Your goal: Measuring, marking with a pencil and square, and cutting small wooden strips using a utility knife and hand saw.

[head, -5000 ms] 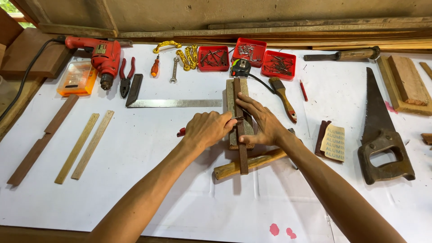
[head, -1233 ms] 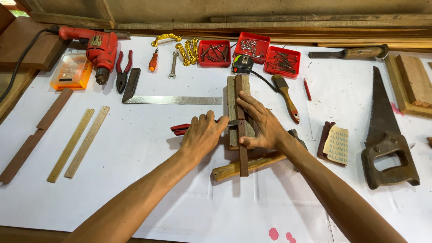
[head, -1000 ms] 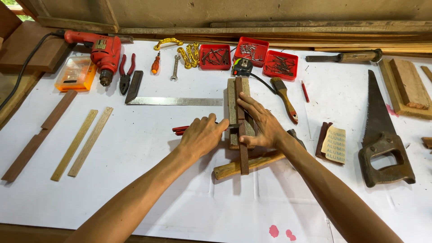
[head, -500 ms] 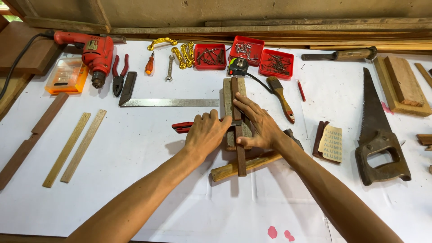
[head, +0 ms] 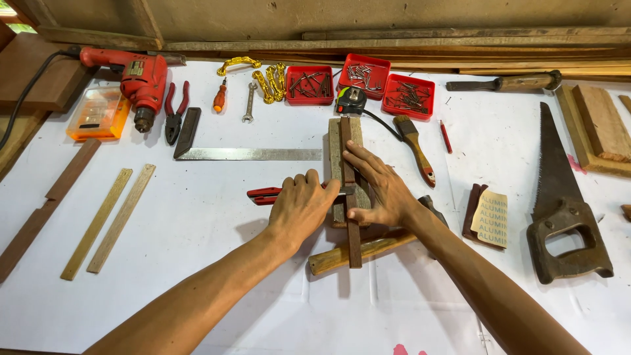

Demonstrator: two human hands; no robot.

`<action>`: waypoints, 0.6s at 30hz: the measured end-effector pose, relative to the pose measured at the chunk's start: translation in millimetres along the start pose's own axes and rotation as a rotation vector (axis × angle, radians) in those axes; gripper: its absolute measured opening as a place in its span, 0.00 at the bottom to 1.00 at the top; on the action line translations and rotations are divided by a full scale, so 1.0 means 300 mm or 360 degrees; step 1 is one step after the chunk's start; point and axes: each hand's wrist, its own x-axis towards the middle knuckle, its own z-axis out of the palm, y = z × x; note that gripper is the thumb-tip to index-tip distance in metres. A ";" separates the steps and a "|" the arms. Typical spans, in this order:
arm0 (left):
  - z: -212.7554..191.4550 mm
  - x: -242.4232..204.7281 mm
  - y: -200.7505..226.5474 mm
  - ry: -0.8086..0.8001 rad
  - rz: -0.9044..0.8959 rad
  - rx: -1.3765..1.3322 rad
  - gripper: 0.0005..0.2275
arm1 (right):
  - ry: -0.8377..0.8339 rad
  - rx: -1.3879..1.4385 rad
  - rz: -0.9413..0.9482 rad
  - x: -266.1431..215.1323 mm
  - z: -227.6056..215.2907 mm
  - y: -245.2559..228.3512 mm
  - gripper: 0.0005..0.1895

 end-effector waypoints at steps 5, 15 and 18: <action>0.003 0.008 0.011 0.0037 -0.0027 0.0058 0.03 | -0.0038 -0.0009 0.0050 0.003 -0.007 -0.005 0.63; -0.072 0.024 -0.062 -0.0379 -0.0156 -0.0747 0.13 | -0.0116 0.0007 0.0066 0.003 -0.006 0.034 0.58; -0.089 -0.003 -0.053 -0.0419 -0.0163 -0.0693 0.16 | -0.0156 -0.0007 0.0049 0.013 -0.035 0.010 0.59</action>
